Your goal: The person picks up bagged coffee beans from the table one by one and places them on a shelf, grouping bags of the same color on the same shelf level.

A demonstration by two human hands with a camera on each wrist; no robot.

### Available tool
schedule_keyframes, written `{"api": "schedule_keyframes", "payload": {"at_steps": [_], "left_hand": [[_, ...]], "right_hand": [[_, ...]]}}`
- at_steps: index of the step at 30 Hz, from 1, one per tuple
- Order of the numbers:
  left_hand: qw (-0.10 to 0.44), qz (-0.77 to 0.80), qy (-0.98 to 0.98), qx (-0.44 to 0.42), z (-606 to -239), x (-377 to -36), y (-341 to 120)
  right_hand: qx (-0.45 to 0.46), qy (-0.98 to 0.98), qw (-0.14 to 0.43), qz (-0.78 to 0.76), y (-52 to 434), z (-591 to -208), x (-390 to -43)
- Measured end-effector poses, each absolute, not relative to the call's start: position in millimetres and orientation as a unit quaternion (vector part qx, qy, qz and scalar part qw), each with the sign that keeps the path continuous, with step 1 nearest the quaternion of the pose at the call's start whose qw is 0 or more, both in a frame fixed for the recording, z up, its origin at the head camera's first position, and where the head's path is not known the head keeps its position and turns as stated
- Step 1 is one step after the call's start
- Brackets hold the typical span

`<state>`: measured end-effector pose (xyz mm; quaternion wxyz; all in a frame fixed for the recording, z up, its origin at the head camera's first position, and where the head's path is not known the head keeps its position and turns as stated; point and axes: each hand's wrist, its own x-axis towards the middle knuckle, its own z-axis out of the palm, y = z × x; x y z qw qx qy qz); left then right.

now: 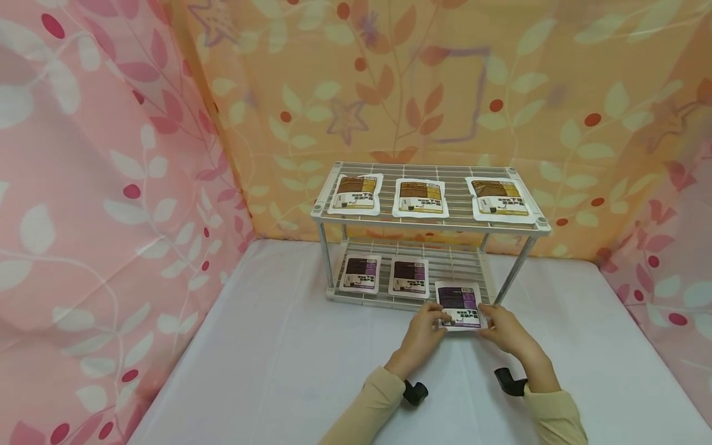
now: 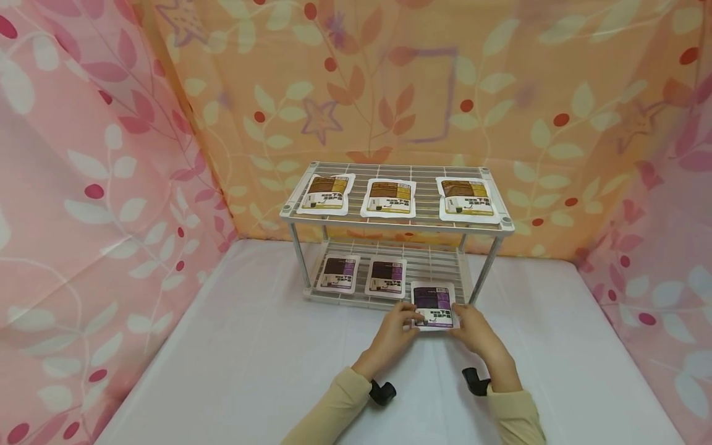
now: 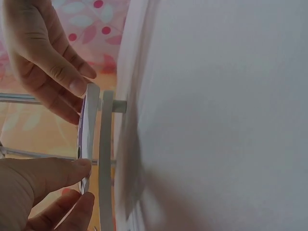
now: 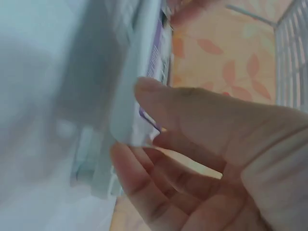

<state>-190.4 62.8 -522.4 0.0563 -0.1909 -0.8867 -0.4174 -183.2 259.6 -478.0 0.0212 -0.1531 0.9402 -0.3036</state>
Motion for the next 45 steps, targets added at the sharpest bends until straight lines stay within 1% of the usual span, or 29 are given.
{"api": "schedule_keyframes", "payload": {"at_steps": [4,11,24,28,32,37,39,45], "left_hand": [[0.075,-0.386,-0.898,-0.2,-519.1,-196.5,64.1],[0.084,-0.361,-0.904,-0.212,-516.1,-207.1,68.5],[0.095,-0.329,-0.913,-0.22,-518.5,-225.4,80.7],[0.116,-0.313,-0.914,-0.232,-519.0,-229.8,85.0],[0.135,-0.303,-0.913,-0.236,-519.2,-234.1,87.9],[0.123,-0.295,-0.919,-0.233,-519.2,-238.7,90.6],[0.114,-0.294,-0.92,-0.231,-519.3,-240.3,91.9],[0.1,-0.284,-0.928,-0.22,-519.3,-242.1,96.7]], "right_hand": [[-0.154,0.949,-0.013,-0.274,253.9,-484.3,-187.1],[-0.145,0.962,-0.085,-0.213,246.1,-491.6,-194.4],[-0.11,0.96,-0.168,-0.197,240.0,-502.0,-203.6],[-0.099,0.959,-0.189,-0.186,238.8,-506.2,-206.0],[-0.107,0.958,-0.204,-0.17,235.5,-510.7,-207.3],[-0.114,0.959,-0.215,-0.148,231.5,-514.0,-207.2],[-0.108,0.961,-0.207,-0.149,230.0,-513.9,-207.5],[-0.093,0.973,-0.161,-0.137,225.6,-510.7,-208.4]]}}
